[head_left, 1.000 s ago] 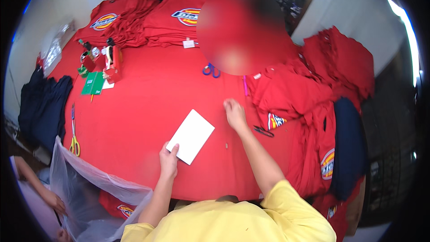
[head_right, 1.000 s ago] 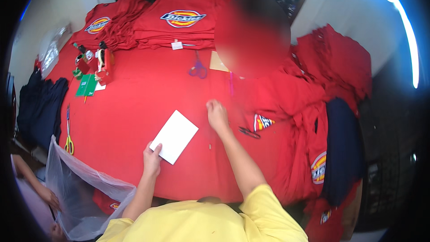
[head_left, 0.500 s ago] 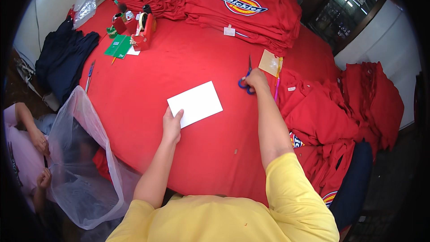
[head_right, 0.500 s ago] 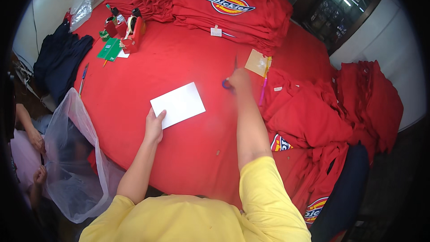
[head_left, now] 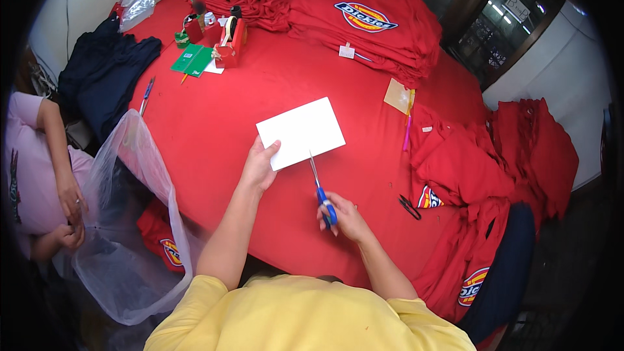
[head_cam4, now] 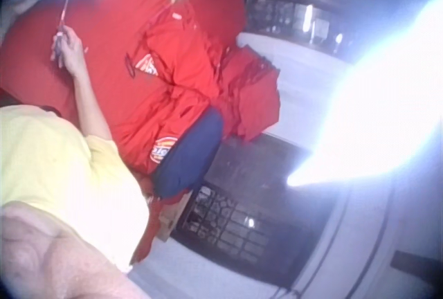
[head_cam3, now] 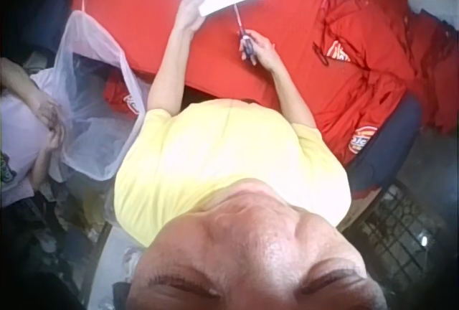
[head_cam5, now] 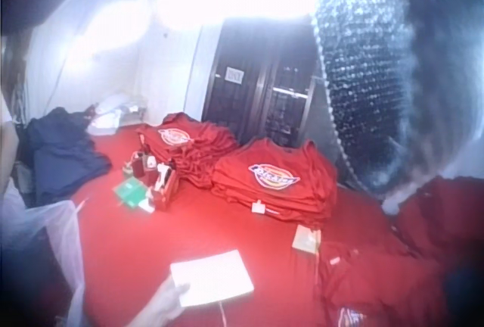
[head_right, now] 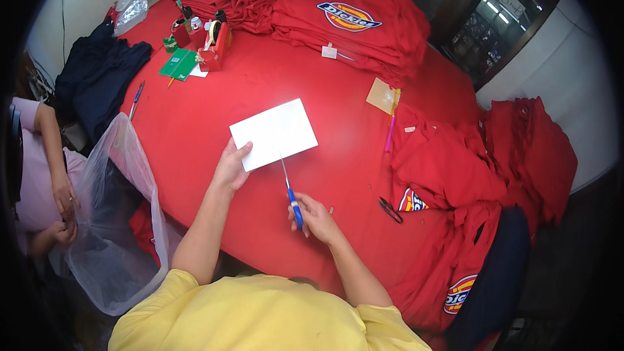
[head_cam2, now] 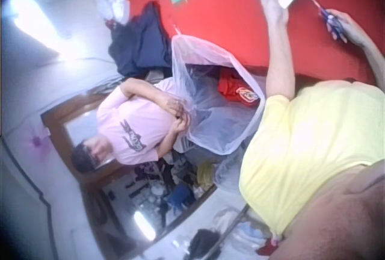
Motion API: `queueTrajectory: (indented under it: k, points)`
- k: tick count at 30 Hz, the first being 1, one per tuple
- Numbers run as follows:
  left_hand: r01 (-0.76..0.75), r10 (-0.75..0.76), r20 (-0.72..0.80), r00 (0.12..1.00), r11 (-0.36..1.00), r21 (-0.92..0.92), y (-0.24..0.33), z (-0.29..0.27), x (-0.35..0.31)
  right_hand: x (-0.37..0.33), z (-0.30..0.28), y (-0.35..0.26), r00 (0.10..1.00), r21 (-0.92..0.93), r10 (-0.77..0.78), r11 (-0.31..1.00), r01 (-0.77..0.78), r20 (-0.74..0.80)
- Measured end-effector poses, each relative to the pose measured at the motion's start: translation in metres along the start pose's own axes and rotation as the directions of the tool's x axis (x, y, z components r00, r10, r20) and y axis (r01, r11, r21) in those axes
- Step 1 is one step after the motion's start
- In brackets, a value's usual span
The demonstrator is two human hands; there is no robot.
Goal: The person cuts paper labels using shears, marks labels with a pink pen, and handles red t-shirts at a workstation.
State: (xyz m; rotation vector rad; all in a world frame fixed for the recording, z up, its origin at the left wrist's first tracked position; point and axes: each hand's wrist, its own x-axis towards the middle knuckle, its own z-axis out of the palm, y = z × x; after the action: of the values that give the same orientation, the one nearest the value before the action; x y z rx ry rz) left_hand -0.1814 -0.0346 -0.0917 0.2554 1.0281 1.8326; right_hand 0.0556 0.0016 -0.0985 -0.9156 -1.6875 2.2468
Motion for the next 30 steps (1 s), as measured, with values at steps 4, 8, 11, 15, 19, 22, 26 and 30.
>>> queueTrajectory:
  k: [4, 8, 11, 15, 19, 22, 26, 30]
  points:
    - [0.055, -0.056, 0.028, 0.998, 0.998, 0.012, 0.002, 0.001, -0.018, 0.006, 0.001, 0.0, 1.0, 0.017, -0.027, 0.999, 0.027, -0.009]
    - [0.064, -0.065, 0.1, 0.993, 0.998, 0.011, 0.0, -0.009, -0.021, -0.002, 0.003, 0.007, 0.998, 0.002, -0.065, 0.998, 0.065, 0.005]
    - [0.081, -0.081, 0.101, 0.992, 0.997, 0.003, 0.0, -0.006, -0.028, -0.001, 0.01, 0.029, 0.989, 0.189, -0.142, 0.971, 0.145, -0.03]
    - [0.063, -0.068, 0.14, 0.988, 0.997, 0.045, -0.004, -0.008, -0.031, -0.003, 0.017, 0.024, 0.996, 0.163, -0.077, 0.983, 0.084, -0.049]
    - [0.078, -0.085, 0.111, 0.99, 0.995, 0.066, -0.012, -0.01, -0.033, 0.009, 0.017, -0.001, 0.997, 0.065, -0.054, 0.996, 0.057, -0.058]
    - [0.074, -0.079, 0.091, 0.993, 0.996, 0.052, -0.01, -0.006, -0.03, 0.028, 0.012, 0.02, 0.993, 0.121, -0.087, 0.988, 0.096, -0.082]
    - [0.093, -0.098, 0.067, 0.993, 0.993, 0.067, -0.002, -0.01, -0.019, 0.039, 0.018, 0.0, 0.996, 0.002, -0.044, 0.999, 0.045, -0.081]
    - [0.072, -0.083, 0.092, 0.992, 0.991, 0.116, 0.001, -0.014, -0.006, 0.067, 0.008, -0.01, 0.997, 0.004, -0.075, 0.997, 0.075, -0.029]
